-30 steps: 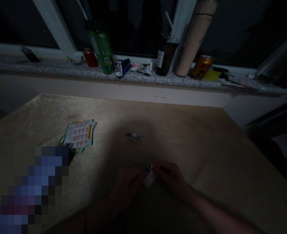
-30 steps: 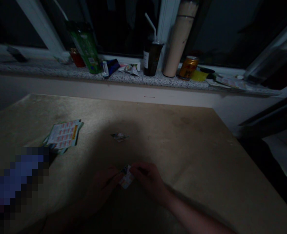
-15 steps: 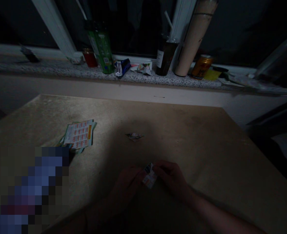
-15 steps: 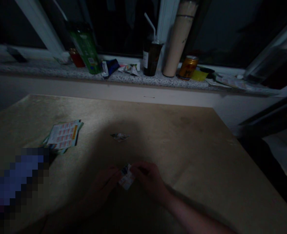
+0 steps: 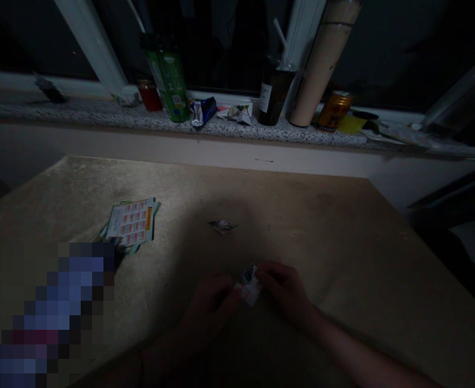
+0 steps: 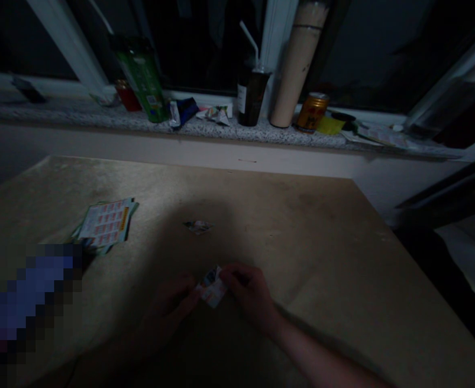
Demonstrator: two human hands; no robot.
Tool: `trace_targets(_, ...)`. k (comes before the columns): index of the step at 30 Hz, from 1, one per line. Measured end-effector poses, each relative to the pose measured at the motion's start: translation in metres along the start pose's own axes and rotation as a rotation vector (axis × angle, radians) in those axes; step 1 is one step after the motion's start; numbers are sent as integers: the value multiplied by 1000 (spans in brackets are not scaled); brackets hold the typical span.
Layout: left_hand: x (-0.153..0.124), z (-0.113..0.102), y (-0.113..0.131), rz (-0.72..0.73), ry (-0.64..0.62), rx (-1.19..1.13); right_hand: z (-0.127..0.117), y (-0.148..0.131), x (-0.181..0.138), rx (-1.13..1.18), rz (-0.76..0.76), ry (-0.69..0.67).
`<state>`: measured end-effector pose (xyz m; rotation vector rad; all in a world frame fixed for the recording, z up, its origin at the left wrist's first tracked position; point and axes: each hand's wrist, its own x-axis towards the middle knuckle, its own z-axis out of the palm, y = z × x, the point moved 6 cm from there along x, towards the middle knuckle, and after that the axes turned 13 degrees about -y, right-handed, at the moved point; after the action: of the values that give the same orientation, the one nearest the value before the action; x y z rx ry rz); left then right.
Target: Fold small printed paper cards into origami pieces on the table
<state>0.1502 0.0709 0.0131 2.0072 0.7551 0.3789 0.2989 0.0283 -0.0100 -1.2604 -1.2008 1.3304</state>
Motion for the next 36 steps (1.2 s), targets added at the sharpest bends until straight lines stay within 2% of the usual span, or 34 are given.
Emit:
trace_targets(16, -4, 3, 5, 65, -41, 51, 3, 2, 0, 6, 10, -40)
trace_targets(20, -1, 6, 7, 99, -124, -6, 6, 2, 1, 18, 24, -72)
trace_targets(22, 1, 10, 5, 74, -172, -15, 7, 2, 1, 15, 24, -80)
trace_targets(25, 1, 12, -2, 2, -176, -20, 8, 2, 1, 24, 24, -76)
trace_targets(31, 0, 13, 2, 31, -193, -3, 10, 2, -1, 54, 44, -91)
trace_targets(36, 2, 12, -2, -15, -202, -38, 11, 4, -2, 62, 50, -84)
